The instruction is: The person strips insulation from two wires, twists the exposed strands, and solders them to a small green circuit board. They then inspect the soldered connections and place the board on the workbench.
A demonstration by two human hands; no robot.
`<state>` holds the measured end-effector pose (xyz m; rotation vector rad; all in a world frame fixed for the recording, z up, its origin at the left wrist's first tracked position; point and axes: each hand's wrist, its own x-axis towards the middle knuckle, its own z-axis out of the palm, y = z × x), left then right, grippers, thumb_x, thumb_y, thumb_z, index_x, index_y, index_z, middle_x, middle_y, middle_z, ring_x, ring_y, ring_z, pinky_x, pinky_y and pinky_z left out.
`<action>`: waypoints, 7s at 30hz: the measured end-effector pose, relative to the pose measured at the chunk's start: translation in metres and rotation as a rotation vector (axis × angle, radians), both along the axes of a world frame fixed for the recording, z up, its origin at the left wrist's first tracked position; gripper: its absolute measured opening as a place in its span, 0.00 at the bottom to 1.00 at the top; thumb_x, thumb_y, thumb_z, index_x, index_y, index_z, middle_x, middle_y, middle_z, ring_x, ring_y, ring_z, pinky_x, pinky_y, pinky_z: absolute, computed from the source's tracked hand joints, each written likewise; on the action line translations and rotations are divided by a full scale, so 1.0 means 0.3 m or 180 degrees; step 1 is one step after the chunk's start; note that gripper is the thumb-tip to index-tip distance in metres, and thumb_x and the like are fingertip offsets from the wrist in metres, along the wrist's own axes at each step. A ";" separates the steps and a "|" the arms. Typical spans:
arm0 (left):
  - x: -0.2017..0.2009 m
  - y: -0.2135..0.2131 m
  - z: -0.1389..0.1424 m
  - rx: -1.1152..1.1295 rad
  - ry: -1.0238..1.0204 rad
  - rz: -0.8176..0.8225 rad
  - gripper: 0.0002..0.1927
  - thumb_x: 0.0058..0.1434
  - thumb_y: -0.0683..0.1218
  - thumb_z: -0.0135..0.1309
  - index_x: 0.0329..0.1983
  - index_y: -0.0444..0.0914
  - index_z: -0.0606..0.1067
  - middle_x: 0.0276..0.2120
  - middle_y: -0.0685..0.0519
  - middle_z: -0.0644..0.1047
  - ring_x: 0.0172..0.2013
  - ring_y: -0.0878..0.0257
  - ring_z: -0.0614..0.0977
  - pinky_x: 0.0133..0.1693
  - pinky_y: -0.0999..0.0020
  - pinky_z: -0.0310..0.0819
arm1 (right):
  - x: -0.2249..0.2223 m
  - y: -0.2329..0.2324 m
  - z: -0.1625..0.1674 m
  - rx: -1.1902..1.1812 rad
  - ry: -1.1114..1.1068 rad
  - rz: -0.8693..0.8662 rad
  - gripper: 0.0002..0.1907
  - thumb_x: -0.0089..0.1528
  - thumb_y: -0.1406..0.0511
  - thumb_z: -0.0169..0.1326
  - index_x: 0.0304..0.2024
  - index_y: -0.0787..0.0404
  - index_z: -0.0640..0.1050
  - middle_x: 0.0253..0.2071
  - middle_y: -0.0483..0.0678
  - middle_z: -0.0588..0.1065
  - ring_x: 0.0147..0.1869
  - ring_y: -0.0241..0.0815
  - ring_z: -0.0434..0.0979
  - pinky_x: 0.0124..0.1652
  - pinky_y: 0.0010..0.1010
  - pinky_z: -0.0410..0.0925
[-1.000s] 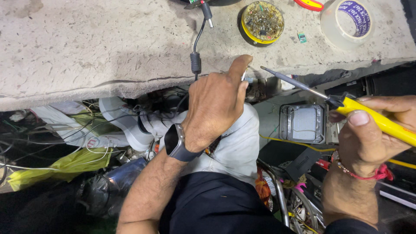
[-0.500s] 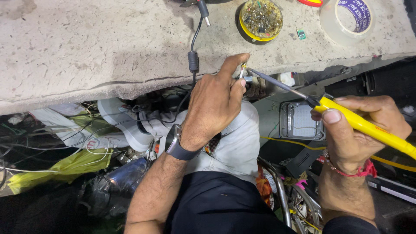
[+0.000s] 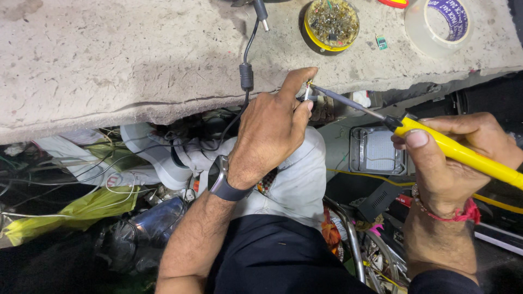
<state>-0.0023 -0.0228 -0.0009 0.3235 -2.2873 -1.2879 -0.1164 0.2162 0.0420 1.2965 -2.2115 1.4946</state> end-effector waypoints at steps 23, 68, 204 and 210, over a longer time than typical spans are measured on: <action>-0.002 -0.003 -0.012 -0.0055 -0.0087 -0.0024 0.28 0.65 0.45 0.58 0.68 0.43 0.65 0.19 0.50 0.78 0.22 0.47 0.81 0.28 0.50 0.72 | 0.077 -0.029 0.119 0.0749 0.0650 -0.0178 0.13 0.69 0.67 0.65 0.45 0.72 0.76 0.40 0.58 0.80 0.38 0.38 0.82 0.41 0.22 0.74; 0.003 -0.012 -0.003 -0.0118 -0.0147 -0.0180 0.29 0.64 0.44 0.56 0.69 0.38 0.64 0.18 0.51 0.79 0.18 0.53 0.81 0.25 0.57 0.73 | 0.037 0.024 0.043 0.0588 0.0043 -0.0398 0.12 0.71 0.69 0.63 0.45 0.71 0.73 0.39 0.53 0.80 0.37 0.32 0.79 0.40 0.18 0.71; 0.138 0.081 0.090 -0.0216 0.0695 0.0390 0.06 0.74 0.39 0.54 0.49 0.32 0.73 0.38 0.45 0.80 0.34 0.57 0.83 0.36 0.66 0.75 | -0.279 -0.282 -0.052 0.1012 0.1191 -0.0457 0.05 0.66 0.68 0.63 0.44 0.64 0.83 0.40 0.51 0.77 0.44 0.47 0.78 0.43 0.37 0.70; 0.125 0.046 0.122 -0.0497 0.0766 0.0355 0.05 0.71 0.37 0.58 0.49 0.33 0.76 0.41 0.47 0.79 0.37 0.55 0.83 0.39 0.65 0.76 | -0.243 -0.259 -0.020 0.0716 -0.0030 -0.0142 0.06 0.70 0.71 0.60 0.44 0.67 0.76 0.39 0.49 0.75 0.41 0.42 0.75 0.43 0.29 0.69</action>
